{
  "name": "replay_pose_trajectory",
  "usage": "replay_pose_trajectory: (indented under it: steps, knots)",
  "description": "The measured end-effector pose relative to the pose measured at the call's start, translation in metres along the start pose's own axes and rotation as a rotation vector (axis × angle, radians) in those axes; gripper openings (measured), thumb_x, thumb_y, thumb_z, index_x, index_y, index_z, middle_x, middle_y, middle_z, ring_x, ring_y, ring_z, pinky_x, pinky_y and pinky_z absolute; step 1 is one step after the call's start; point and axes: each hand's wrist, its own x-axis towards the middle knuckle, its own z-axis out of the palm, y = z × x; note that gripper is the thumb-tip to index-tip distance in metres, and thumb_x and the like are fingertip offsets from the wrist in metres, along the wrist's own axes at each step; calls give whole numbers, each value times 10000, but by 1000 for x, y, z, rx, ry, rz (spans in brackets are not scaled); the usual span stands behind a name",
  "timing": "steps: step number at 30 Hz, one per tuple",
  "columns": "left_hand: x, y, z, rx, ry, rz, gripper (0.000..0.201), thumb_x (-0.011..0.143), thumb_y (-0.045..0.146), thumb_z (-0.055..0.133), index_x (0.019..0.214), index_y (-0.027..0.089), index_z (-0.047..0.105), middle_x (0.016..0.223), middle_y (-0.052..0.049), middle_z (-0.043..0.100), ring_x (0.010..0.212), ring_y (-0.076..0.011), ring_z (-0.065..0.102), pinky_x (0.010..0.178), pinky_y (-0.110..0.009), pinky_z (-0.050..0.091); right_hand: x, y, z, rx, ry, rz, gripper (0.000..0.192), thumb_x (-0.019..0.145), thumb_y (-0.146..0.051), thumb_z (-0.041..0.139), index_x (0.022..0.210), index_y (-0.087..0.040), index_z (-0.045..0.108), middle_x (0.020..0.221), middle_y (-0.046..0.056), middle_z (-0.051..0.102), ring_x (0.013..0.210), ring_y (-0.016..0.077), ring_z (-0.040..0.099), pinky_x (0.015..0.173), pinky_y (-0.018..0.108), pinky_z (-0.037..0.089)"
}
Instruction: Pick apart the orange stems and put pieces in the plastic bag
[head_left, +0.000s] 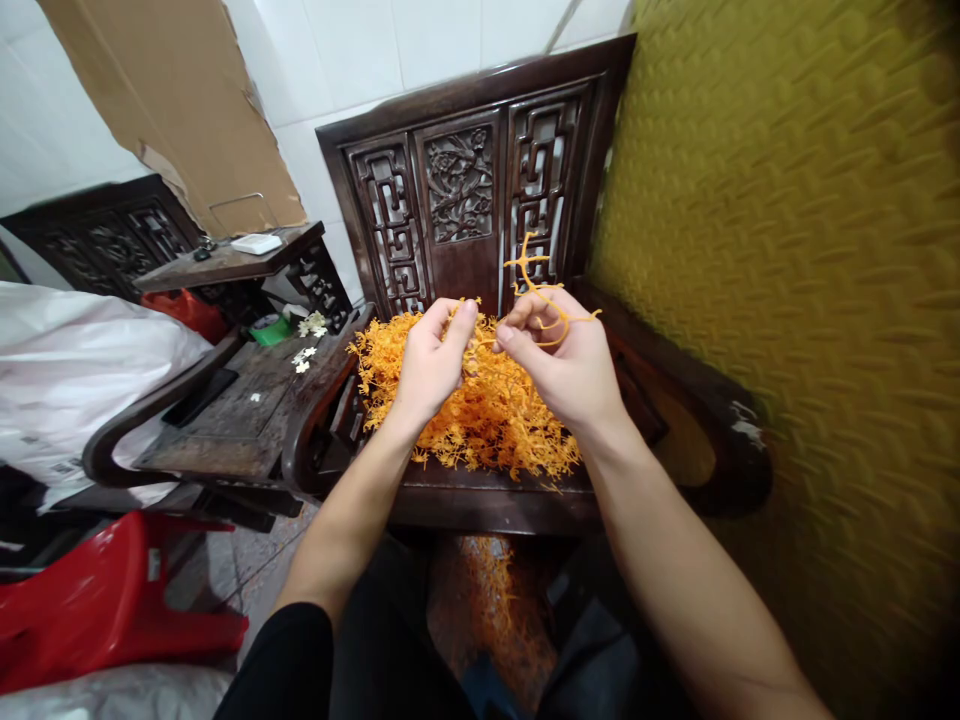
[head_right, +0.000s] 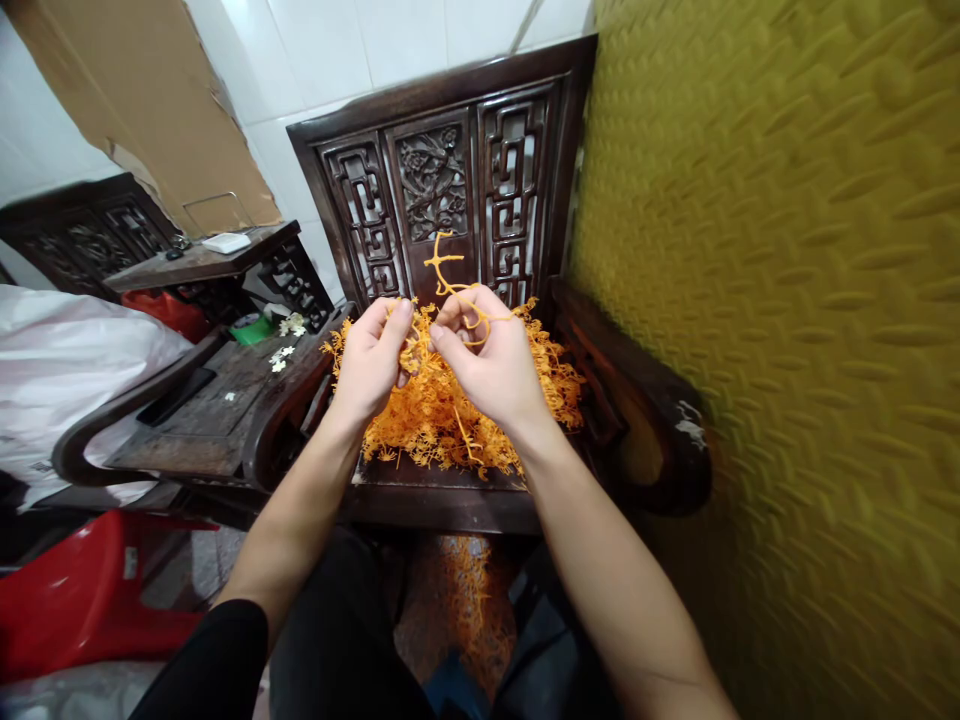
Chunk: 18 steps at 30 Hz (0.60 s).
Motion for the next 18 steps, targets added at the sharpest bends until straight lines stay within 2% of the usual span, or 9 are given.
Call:
replay_pose_trajectory:
  steps: [3,7,10,13,16,18]
  knots:
    - [0,0,-4,-26,-20,-64,366,1004,587,592,920,231,597,735,24,484,510,-81,503,398,-209,423,-1,-3,-3,-56,-58,46,170,834,-273,762,871,-210,609,787,-14,584,700,119,543,648,290,461]
    - [-1,2,-6,-22,6,-30,338,1007,551,606,925,223,613,820,6,570,479,-60,510,352,-194,419,-2,-3,-4,-112,-165,157,294,731,-302,860,890,-190,640,820,-3,636,696,122,557,660,304,475]
    - [-3,3,-5,-24,-25,-60,313,1016,543,596,1027,234,645,802,9,595,444,-60,514,338,-193,400,-3,1,-1,-184,-111,153,356,697,-344,891,888,-188,633,867,21,685,748,151,620,677,319,486]
    - [-7,4,1,-16,-71,-96,342,1035,546,563,1170,245,656,788,7,625,457,-69,539,367,-192,402,-5,7,4,-282,-15,124,292,758,-373,845,840,-188,634,825,24,697,714,151,624,663,322,474]
    - [-11,5,8,19,-75,-66,382,1043,572,530,1143,230,668,757,8,635,497,-75,537,432,-203,424,-7,11,10,-357,101,95,248,819,-376,794,806,-189,631,786,22,697,676,145,616,668,325,465]
    - [-11,5,10,65,-46,-10,372,1030,575,556,1087,226,669,773,4,653,561,-88,555,499,-218,456,-7,11,11,-386,126,71,231,856,-375,764,809,-189,635,792,28,703,694,147,624,699,328,466]
